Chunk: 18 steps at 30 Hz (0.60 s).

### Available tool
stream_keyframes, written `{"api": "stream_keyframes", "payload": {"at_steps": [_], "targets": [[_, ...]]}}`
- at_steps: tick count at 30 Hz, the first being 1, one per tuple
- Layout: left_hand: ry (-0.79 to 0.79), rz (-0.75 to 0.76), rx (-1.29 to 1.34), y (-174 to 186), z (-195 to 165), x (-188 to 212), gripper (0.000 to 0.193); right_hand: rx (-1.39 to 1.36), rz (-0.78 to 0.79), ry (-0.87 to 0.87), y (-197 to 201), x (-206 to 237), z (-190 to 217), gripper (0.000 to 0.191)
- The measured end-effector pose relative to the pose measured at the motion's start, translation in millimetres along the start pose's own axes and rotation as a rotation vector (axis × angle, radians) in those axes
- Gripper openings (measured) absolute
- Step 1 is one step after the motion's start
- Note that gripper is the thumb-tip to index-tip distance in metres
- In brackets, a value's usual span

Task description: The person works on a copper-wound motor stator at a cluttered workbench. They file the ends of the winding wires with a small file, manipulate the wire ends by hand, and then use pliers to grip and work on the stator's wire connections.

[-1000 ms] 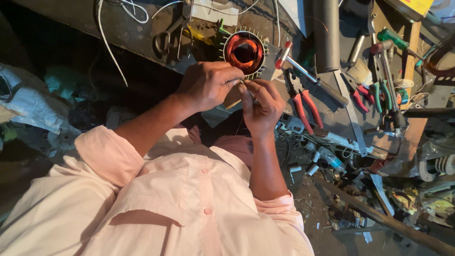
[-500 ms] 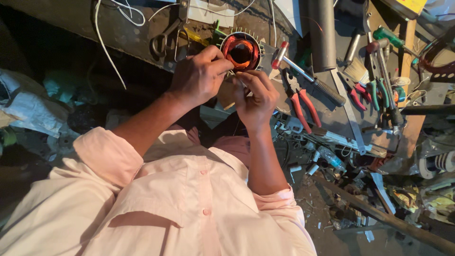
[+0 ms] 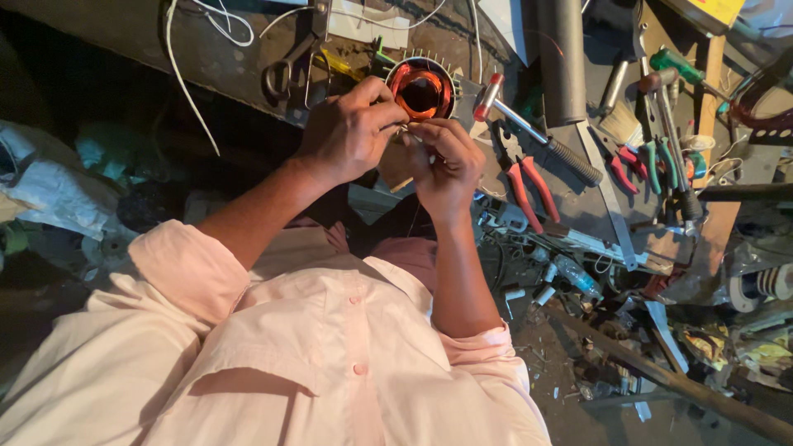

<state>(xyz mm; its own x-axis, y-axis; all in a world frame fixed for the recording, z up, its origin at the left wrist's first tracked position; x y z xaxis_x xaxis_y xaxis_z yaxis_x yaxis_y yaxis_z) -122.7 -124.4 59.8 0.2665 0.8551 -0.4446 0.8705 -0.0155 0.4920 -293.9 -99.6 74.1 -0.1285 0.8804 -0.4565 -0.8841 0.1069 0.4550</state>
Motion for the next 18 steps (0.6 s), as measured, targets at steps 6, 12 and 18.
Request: {"api": "stream_keyframes", "payload": {"at_steps": [6,12,18], "targets": [[0.044,0.011,0.026,-3,3,3,0.015,0.087,0.028,0.015,-5,-2,0,0.018],[0.009,-0.01,0.05,-4,0,4,0.02,0.155,0.002,0.035,-4,1,5,0.021],[-0.039,-0.066,0.03,4,-27,13,0.032,0.209,0.011,-0.004,-3,1,5,0.021]]}}
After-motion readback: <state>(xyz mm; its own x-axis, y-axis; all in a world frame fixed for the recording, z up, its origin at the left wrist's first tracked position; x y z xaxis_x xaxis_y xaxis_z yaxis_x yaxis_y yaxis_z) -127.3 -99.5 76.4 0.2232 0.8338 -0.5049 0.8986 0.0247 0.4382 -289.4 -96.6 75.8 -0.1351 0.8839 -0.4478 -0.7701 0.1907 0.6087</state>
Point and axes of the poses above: each hand's wrist, its own x-axis away from the middle knuckle, its own y-axis out of the back of the hand, z = x × y, the point moved 3 cm from there along -x, towards the middle knuckle, and after that the axes turned 3 degrees about x, right-handed, at the moved point
